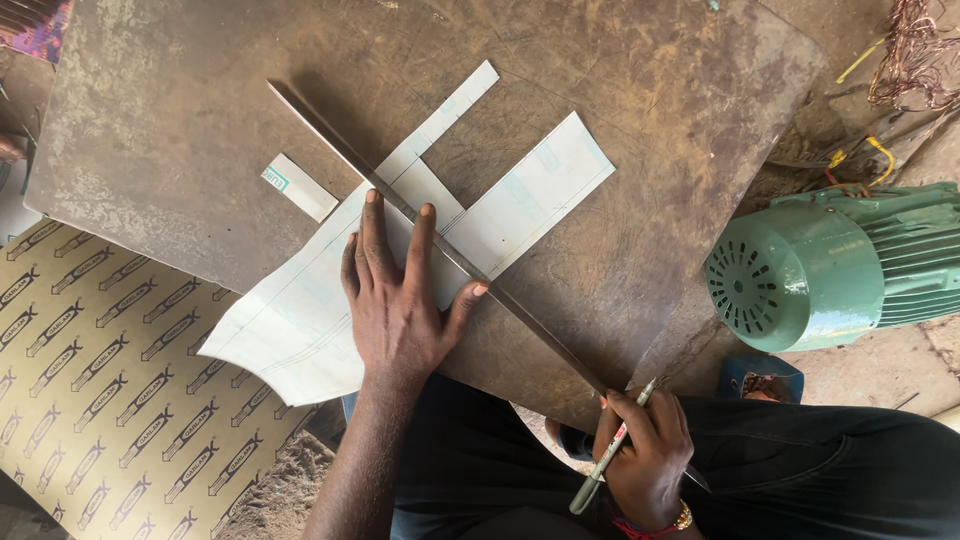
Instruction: The person uses a ruler and a white marker to draw straight lines on a long strip of paper. They repeatedly reposition the ruler and draw lines across the paper's width.
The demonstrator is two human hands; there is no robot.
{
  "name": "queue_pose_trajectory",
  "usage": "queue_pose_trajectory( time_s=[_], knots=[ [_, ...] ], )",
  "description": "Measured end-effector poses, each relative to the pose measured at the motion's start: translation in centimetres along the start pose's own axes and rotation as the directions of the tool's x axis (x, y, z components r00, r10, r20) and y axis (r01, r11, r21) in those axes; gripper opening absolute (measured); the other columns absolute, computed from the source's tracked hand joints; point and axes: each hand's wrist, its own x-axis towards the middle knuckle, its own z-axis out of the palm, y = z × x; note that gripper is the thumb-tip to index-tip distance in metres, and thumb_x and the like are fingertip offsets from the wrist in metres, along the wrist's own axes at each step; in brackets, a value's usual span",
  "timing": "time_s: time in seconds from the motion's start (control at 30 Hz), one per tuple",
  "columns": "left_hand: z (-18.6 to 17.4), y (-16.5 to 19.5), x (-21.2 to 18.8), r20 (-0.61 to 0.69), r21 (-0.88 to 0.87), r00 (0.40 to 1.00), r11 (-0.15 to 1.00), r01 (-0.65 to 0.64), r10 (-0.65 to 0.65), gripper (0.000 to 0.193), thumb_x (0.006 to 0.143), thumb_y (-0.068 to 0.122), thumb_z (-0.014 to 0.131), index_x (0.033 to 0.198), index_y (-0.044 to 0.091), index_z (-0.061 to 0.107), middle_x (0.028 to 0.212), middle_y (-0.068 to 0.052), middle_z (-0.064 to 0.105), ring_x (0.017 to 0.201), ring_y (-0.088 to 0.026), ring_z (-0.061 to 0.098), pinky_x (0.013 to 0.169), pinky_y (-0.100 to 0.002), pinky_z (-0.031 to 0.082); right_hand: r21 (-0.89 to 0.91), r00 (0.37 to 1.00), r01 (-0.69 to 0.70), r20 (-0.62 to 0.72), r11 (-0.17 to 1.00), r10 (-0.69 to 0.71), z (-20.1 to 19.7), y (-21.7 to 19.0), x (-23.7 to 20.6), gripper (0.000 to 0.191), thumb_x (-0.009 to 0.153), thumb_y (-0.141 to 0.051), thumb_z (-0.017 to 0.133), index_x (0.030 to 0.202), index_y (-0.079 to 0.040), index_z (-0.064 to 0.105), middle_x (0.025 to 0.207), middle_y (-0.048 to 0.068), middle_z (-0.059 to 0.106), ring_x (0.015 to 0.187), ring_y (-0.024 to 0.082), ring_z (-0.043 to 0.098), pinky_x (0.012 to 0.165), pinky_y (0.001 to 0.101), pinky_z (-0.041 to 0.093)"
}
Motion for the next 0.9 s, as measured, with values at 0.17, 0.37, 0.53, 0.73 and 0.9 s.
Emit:
queue_pose_trajectory(
  time_s=[0.17,0.37,0.53,0.73,0.9],
  knots=[
    [0.2,-0.3,-1.2,0.059,0.06,0.997,0.997,0.038,-0.042,0.083,0.096,0.068,0.055,0.16,0.021,0.033,0.169,-0.024,0.014,0.158,-0.043,0.018,0.125,-0.064,0.019,0.057,0.998,-0.062,0.012,0.996,0.061,-0.8,-0.7,-0.9,0.028,0.076,-0.015,0.088,0.095,-0.001,0.072,0.09,0.011,0.066,0.077,0.023,0.069,0.06,0.0331,0.053],
    [0.8,0.1,-0.7,0.064,0.03,0.998,0.999,0.024,-0.025,0.091,0.094,0.069,0.062,0.163,0.018,0.031,0.172,-0.017,0.017,0.159,-0.038,0.015,0.127,-0.065,0.016,0.124,0.997,-0.075,0.011,0.989,0.074,-0.5,0.1,-0.3,0.04,0.07,-0.014,0.092,0.102,-0.001,0.072,0.099,0.012,0.067,0.083,0.022,0.07,0.065,0.0317,0.056],
    [1.4,1.6,-0.8,0.081,0.042,0.996,0.999,0.03,-0.033,0.102,0.088,0.076,0.066,0.163,0.016,0.029,0.171,-0.018,0.016,0.158,-0.039,0.013,0.126,-0.066,0.015,0.174,0.996,-0.085,0.052,0.981,0.077,-0.7,1.5,-0.8,0.038,0.073,-0.011,0.091,0.105,-0.001,0.074,0.097,0.011,0.066,0.079,0.017,0.069,0.059,0.0271,0.055],
    [2.0,3.5,-1.2,0.095,0.069,0.995,0.997,0.036,-0.043,0.104,0.087,0.077,0.066,0.163,0.016,0.029,0.171,-0.018,0.018,0.158,-0.039,0.014,0.126,-0.065,0.016,0.167,0.997,-0.067,0.046,0.984,0.06,-1.3,3.4,-1.5,0.035,0.076,-0.01,0.089,0.107,-0.001,0.075,0.094,0.009,0.065,0.078,0.017,0.067,0.061,0.0285,0.053],
    [2.8,5.1,-0.7,0.091,0.072,0.995,0.997,0.035,-0.042,0.104,0.088,0.077,0.066,0.164,0.015,0.031,0.172,-0.018,0.017,0.159,-0.039,0.013,0.127,-0.065,0.016,0.156,0.998,-0.054,0.046,0.986,0.047,-1.6,5.3,-1.2,0.035,0.076,-0.01,0.088,0.106,0.0,0.075,0.093,0.009,0.064,0.078,0.018,0.067,0.061,0.0278,0.053]
  ],
)
